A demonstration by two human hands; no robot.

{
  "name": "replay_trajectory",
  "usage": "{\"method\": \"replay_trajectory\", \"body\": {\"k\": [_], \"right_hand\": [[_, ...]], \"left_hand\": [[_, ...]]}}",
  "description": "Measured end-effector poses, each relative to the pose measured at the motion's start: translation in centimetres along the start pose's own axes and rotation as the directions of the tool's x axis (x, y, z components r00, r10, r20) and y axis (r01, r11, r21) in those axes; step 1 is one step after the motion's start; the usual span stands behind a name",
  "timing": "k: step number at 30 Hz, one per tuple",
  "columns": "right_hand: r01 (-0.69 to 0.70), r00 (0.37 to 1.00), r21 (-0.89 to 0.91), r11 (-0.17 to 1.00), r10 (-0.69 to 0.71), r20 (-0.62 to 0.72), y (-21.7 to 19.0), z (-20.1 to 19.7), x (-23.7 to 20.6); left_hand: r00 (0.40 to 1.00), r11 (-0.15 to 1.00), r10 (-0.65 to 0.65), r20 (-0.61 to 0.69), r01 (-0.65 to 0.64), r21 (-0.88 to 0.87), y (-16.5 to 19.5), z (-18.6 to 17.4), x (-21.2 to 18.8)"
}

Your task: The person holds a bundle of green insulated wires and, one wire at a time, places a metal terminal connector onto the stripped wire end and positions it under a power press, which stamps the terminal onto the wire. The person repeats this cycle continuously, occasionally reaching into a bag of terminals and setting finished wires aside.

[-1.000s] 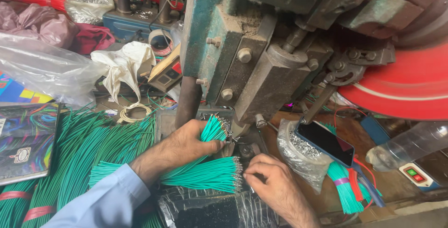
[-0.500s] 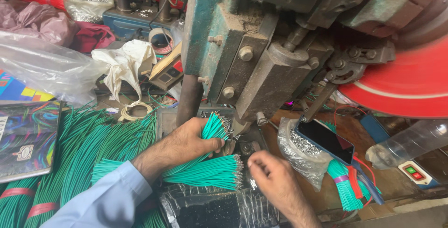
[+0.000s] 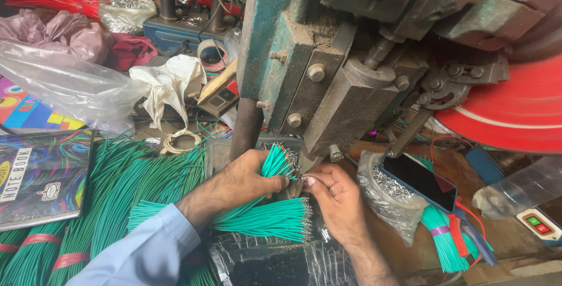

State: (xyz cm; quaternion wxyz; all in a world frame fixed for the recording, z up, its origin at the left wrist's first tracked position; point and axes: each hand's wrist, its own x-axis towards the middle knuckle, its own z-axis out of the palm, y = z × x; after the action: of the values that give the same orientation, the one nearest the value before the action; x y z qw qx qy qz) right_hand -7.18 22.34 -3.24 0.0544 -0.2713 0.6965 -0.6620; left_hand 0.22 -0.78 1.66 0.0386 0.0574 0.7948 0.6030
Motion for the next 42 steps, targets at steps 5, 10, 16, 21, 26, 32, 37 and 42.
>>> {"method": "replay_trajectory", "body": {"k": [5,10,16,21,26,32,37,42], "right_hand": [[-0.026,1.000,0.042,0.999,0.026,0.000,0.5,0.3,0.2],[-0.090,0.996,-0.059,0.994,0.089,-0.018,0.5,0.2,0.0],[-0.095,0.995,-0.068,0.993,0.093,-0.032,0.5,0.1,0.0],[-0.063,0.998,-0.030,0.998,0.062,-0.017,0.9,-0.1,0.0],[-0.063,0.998,-0.001,0.998,0.063,0.018,-0.8,-1.1,-1.8],[-0.080,0.976,-0.639,0.765,0.190,0.104,-4.4,-4.4,-4.5],[0.030,0.986,-0.714,0.700,0.096,0.135,-3.8,-4.0,-5.1],[-0.115,0.993,-0.277,0.954,0.106,-0.050,-2.0,-2.4,-2.8]], "left_hand": [[1.000,0.999,0.006,-0.008,-0.006,-0.034,-0.1,0.1,-0.1],[0.998,0.998,-0.057,-0.033,0.056,-0.026,0.3,0.3,-0.2],[0.999,0.999,-0.045,-0.026,0.045,0.005,0.1,0.3,-0.1],[1.000,1.000,-0.014,-0.022,0.014,0.012,-0.2,0.5,0.2],[0.997,0.996,0.081,0.014,-0.081,0.022,-0.2,0.7,0.0],[0.993,0.994,0.105,0.058,-0.104,-0.011,-1.3,0.3,0.4],[0.991,0.991,0.107,0.075,-0.101,-0.086,-1.5,0.6,0.8],[0.995,0.995,0.089,0.044,-0.087,-0.042,-0.6,0.7,0.3]]}}
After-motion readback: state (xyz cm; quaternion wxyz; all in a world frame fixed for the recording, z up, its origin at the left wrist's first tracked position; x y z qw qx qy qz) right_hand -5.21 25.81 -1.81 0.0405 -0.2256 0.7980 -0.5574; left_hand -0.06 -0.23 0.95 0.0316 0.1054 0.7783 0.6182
